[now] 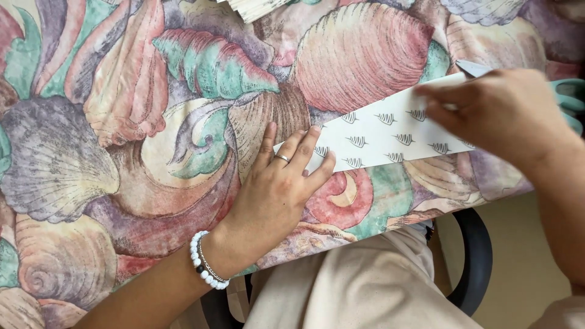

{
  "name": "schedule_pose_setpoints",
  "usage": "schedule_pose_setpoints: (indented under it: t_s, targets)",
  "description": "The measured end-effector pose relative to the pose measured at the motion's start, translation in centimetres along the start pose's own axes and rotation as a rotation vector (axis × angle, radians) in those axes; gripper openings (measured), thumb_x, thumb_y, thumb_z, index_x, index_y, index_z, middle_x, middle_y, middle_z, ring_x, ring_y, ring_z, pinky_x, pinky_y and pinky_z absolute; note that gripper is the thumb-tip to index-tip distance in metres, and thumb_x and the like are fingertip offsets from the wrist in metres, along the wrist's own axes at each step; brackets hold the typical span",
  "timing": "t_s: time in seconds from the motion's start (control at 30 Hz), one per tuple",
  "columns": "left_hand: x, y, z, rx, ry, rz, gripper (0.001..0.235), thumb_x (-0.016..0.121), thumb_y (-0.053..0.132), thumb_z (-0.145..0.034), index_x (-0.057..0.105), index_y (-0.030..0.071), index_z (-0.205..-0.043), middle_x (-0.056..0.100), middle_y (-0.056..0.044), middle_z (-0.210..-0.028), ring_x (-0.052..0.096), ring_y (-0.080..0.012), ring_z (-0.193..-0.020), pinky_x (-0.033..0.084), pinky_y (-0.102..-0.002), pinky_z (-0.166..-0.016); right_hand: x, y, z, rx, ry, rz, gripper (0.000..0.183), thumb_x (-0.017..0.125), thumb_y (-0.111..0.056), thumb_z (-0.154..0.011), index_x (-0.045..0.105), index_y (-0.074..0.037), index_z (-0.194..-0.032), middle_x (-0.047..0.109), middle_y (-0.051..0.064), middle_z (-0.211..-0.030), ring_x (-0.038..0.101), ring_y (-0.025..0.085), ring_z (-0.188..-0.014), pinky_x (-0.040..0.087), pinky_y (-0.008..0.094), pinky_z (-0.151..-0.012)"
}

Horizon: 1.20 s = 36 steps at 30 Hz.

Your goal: Folding printed paper sheets into bags and stacking them on a table.

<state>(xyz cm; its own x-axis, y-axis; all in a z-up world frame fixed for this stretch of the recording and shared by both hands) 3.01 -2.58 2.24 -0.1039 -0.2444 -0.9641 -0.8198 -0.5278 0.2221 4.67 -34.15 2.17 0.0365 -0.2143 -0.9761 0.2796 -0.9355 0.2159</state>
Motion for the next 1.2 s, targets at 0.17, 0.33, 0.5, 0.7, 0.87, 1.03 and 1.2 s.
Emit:
schedule_pose_setpoints:
  t_s: [0.17, 0.33, 0.5, 0.7, 0.87, 1.03, 1.2]
  targets:
    - [0.0, 1.3, -0.1, 0.042, -0.02, -0.152, 0.051, 0.051, 0.011, -0.094, 0.056, 0.023, -0.144, 0.049, -0.033, -0.145, 0.055, -0.0466, -0.127, 0.032, -0.063, -0.117, 1.9, 3.8, 3.0, 0.103, 0.157, 0.13, 0.021, 0.068, -0.044, -0.124, 0.086, -0.036, -0.129, 0.057, -0.013, -0.053, 0.053, 0.006, -0.05, 0.035, 0.022, -0.049]
    - [0.2, 1.8, -0.6, 0.081, -0.078, -0.253, 0.052, 0.044, 0.011, -0.096, 0.052, 0.021, -0.146, 0.051, -0.038, -0.141, 0.056, -0.0522, -0.124, 0.029, -0.064, -0.119, -0.8, -1.1, 4.4, -0.032, 0.336, -0.01, 0.021, 0.086, -0.044, -0.112, 0.089, -0.027, -0.123, 0.067, -0.01, -0.082, 0.056, 0.006, -0.071, 0.036, 0.022, -0.049]
    - [-0.4, 1.7, -1.9, 0.031, -0.109, -0.035, 0.056, 0.052, -0.006, -0.079, 0.063, 0.013, -0.131, 0.042, -0.03, -0.151, 0.04, -0.0479, -0.139, 0.026, -0.068, -0.117, 0.1, -5.3, 6.2, -0.374, 0.365, -0.465, 0.015, 0.068, -0.003, -0.1, 0.073, 0.002, -0.113, 0.061, 0.01, -0.098, 0.059, 0.025, -0.083, 0.054, 0.037, -0.073]
    - [1.0, 2.7, -2.2, 0.004, 0.123, -0.003, 0.022, 0.062, -0.004, -0.092, 0.069, -0.003, -0.113, 0.06, -0.028, -0.133, 0.061, -0.0399, -0.122, 0.055, -0.044, -0.103, 1.7, -3.4, 8.6, -0.249, 0.359, -0.303, 0.017, 0.068, 0.005, -0.101, 0.074, -0.001, -0.116, 0.063, 0.01, -0.108, 0.062, 0.028, -0.087, 0.054, 0.036, -0.067]
    - [2.1, 1.9, -1.0, -0.053, 0.043, 0.144, 0.048, 0.053, -0.019, -0.086, 0.063, 0.002, -0.129, 0.044, -0.03, -0.151, 0.044, -0.0453, -0.139, 0.041, -0.05, -0.118, 0.9, -3.8, 8.5, -0.313, 0.38, -0.16, 0.017, 0.064, 0.003, -0.102, 0.072, 0.002, -0.117, 0.062, 0.014, -0.111, 0.065, 0.028, -0.091, 0.06, 0.039, -0.083]
    - [2.3, 1.0, -0.6, -0.085, 0.028, 0.239, 0.053, 0.05, -0.018, -0.085, 0.06, 0.006, -0.131, 0.039, -0.026, -0.156, 0.038, -0.0453, -0.143, 0.041, -0.054, -0.117, 0.6, -4.0, 8.5, -0.325, 0.396, -0.166, 0.015, 0.064, 0.001, -0.103, 0.07, 0.005, -0.116, 0.061, 0.015, -0.111, 0.065, 0.029, -0.093, 0.062, 0.039, -0.087]
    - [1.9, 0.9, -0.8, -0.075, 0.056, 0.31, 0.041, 0.049, -0.012, -0.091, 0.06, 0.004, -0.127, 0.037, -0.027, -0.157, 0.036, -0.045, -0.144, 0.04, -0.055, -0.116, 1.3, -3.6, 8.7, -0.228, 0.439, -0.393, 0.014, 0.068, 0.004, -0.102, 0.075, 0.002, -0.113, 0.066, 0.014, -0.107, 0.066, 0.031, -0.088, 0.058, 0.039, -0.08]
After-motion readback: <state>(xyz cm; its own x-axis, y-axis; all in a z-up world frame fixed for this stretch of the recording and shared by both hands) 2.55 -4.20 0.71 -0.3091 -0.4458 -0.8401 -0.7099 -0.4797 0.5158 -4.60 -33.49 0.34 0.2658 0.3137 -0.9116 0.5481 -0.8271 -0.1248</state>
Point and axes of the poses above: each hand's wrist, its own z-axis away from the middle knuckle, its own x-axis out of the palm, y = z × x, the point moved 3 cm from there along -z, towards the middle knuckle
